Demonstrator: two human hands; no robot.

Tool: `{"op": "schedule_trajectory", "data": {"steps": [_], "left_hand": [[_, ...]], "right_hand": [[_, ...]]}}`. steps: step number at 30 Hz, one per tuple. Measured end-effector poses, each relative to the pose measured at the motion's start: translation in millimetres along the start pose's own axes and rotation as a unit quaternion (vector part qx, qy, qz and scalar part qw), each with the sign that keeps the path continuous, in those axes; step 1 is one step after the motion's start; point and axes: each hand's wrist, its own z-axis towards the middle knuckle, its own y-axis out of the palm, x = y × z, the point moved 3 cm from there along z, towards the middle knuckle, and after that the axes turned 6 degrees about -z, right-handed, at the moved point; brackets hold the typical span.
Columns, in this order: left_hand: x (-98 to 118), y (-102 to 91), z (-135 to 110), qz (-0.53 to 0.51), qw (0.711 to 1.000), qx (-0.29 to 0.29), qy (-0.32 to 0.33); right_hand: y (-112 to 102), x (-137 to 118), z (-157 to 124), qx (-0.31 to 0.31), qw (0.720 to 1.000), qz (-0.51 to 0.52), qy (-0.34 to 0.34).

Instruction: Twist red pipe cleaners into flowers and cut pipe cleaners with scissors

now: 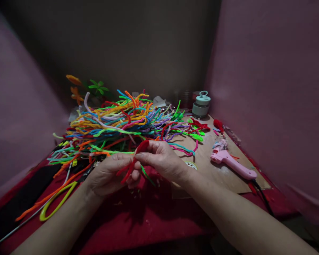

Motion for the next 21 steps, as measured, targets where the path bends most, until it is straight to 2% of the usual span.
{"op": "schedule_trajectory", "data": {"steps": [4,8,11,13,14,15,17,18,19,20,21], "left_hand": [[-6,3.0,0,-0.035,0.999,-0.019,-0.003],[-8,5.7,-1,-0.043,0.999,-0.012,-0.002],[-3,4.5,-3,0.044,0.998,0.036,0.007],[4,3.3,-4,0.18,0.978,0.095,0.055],[7,3.6,-6,0.269,0.949,0.13,0.1],[10,5.3,-8,0.365,0.903,0.165,0.156],[12,12.2,-12,0.54,0.767,0.223,0.265],[11,16.2,-14,0.601,0.7,0.241,0.301],[8,19.6,-15,0.643,0.647,0.252,0.322],[6,21.8,-15,0.667,0.617,0.257,0.33],[5,22.7,-14,0.671,0.611,0.258,0.331]], "right_hand": [[0,-6,0,0.029,0.997,-0.068,-0.026],[2,-13,-3,0.032,0.988,-0.137,-0.062],[2,-15,-5,0.035,0.973,-0.211,-0.084],[2,-14,-5,0.055,0.954,-0.278,-0.096],[3,-13,-5,0.071,0.943,-0.309,-0.1],[3,-11,-5,0.09,0.933,-0.332,-0.101],[4,-5,-3,0.122,0.928,-0.34,-0.092],[4,-2,-2,0.132,0.935,-0.318,-0.08],[4,0,-1,0.141,0.947,-0.282,-0.064],[3,3,0,0.146,0.958,-0.241,-0.044],[3,4,1,0.149,0.968,-0.201,-0.023]]}}
